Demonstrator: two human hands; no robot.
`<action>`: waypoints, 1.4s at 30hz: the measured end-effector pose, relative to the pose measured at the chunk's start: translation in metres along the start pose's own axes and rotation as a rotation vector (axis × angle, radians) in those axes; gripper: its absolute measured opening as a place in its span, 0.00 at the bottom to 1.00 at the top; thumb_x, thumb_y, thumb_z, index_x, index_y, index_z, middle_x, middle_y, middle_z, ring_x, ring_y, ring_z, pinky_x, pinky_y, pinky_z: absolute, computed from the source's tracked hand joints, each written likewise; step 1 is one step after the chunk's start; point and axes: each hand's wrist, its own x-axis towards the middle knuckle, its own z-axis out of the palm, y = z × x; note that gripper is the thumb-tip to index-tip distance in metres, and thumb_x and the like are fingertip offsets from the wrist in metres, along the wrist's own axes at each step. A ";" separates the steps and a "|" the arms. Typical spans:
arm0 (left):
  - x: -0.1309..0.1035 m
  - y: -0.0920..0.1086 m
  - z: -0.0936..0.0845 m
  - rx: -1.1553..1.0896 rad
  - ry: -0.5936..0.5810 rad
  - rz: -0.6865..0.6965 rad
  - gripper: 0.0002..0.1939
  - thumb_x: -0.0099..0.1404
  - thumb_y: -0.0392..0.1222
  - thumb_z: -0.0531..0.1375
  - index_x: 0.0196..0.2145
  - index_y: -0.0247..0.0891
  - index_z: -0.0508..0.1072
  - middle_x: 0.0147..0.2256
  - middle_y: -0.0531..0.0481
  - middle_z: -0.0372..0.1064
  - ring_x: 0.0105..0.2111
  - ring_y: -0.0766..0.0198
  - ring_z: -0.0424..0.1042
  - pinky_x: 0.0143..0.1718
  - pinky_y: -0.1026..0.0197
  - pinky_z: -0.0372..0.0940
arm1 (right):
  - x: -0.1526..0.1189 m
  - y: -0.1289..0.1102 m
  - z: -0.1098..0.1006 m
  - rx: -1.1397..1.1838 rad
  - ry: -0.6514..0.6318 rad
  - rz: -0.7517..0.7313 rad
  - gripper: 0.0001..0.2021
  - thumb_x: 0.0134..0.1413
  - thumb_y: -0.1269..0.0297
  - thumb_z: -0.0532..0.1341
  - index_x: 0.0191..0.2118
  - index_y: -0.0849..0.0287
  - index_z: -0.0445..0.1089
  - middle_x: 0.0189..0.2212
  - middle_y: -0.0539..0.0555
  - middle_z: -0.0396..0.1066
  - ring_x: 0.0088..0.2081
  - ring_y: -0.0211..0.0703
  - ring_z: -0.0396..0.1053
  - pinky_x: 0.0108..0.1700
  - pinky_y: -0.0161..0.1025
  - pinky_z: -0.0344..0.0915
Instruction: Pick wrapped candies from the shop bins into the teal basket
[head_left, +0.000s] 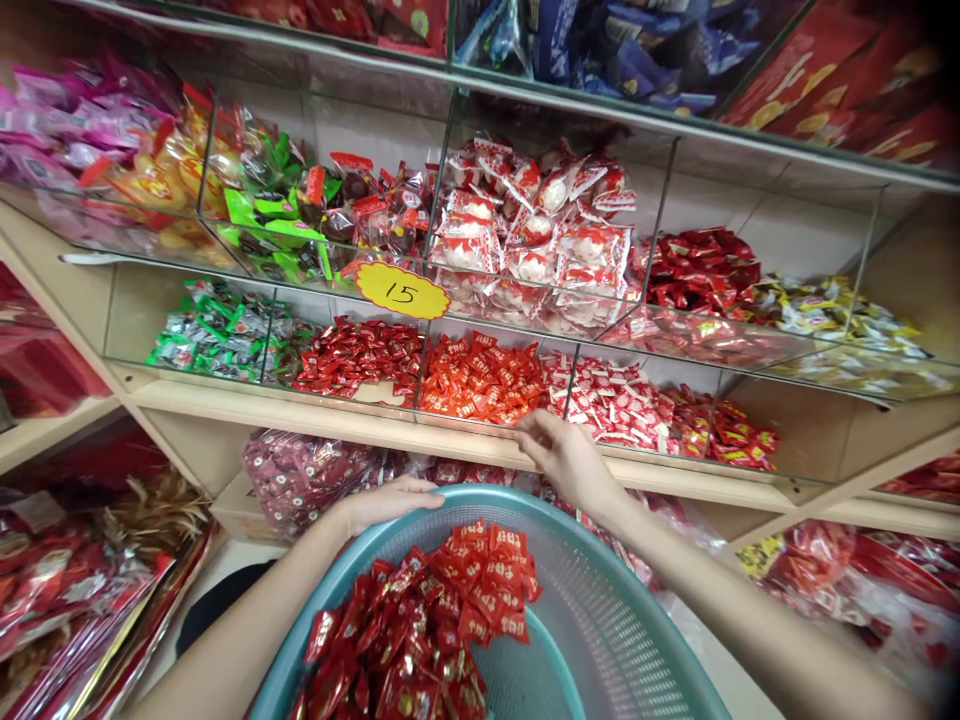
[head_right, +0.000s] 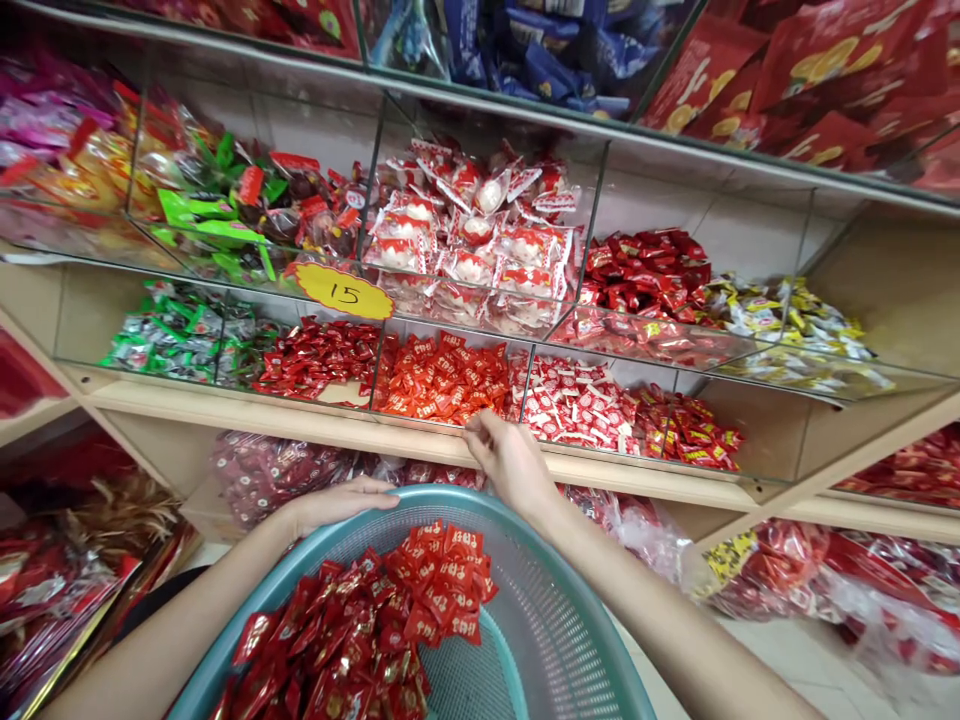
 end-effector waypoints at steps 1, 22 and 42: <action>0.000 0.000 0.000 -0.007 -0.012 0.000 0.24 0.51 0.55 0.60 0.40 0.35 0.74 0.37 0.48 0.72 0.34 0.61 0.69 0.33 0.64 0.61 | 0.017 -0.001 0.000 -0.037 0.029 -0.029 0.09 0.53 0.62 0.52 0.32 0.58 0.66 0.24 0.50 0.69 0.25 0.36 0.64 0.30 0.32 0.57; -0.002 -0.003 0.000 -0.147 -0.072 0.016 0.18 0.52 0.52 0.61 0.35 0.36 0.74 0.27 0.52 0.71 0.25 0.68 0.66 0.28 0.66 0.59 | 0.091 0.016 0.053 -0.073 -0.075 0.195 0.08 0.41 0.69 0.57 0.17 0.62 0.65 0.14 0.48 0.60 0.21 0.33 0.57 0.24 0.31 0.51; -0.002 -0.002 0.000 -0.064 -0.083 0.013 0.21 0.53 0.53 0.59 0.40 0.36 0.74 0.35 0.49 0.72 0.29 0.65 0.68 0.30 0.65 0.60 | -0.086 0.009 0.026 0.766 -0.338 0.603 0.13 0.43 0.56 0.61 0.24 0.63 0.66 0.19 0.47 0.64 0.21 0.29 0.55 0.25 0.30 0.52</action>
